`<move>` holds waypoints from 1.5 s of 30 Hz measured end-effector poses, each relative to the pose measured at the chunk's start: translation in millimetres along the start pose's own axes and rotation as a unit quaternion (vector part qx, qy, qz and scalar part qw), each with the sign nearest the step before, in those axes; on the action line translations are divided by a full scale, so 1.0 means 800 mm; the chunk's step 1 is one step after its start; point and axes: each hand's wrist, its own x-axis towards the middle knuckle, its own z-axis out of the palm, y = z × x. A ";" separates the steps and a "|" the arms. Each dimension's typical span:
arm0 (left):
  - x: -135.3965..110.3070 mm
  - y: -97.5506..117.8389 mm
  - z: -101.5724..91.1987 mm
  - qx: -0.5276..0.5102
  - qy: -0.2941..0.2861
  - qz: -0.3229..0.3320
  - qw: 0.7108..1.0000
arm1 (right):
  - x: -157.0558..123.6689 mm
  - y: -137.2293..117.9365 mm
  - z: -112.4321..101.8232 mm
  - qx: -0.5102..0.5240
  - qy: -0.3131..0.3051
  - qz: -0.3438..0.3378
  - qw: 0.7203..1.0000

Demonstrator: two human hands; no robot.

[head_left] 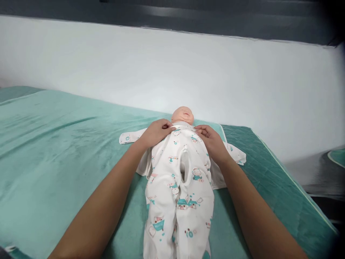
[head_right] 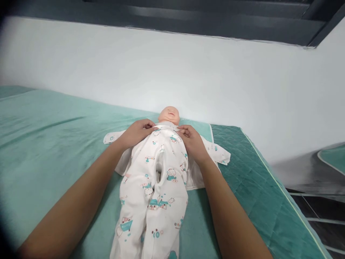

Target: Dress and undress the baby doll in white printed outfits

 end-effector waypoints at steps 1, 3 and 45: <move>-0.003 0.001 -0.002 0.011 -0.002 -0.004 1.000 | -0.001 -0.001 -0.003 -0.004 -0.009 -0.005 1.000; -0.006 0.001 -0.005 0.022 -0.005 -0.012 1.000 | -0.003 -0.002 -0.009 -0.041 -0.015 -0.012 0.999; -0.033 -0.052 0.009 0.183 0.069 0.135 0.971 | -0.023 0.035 -0.014 -0.268 0.044 -0.166 0.948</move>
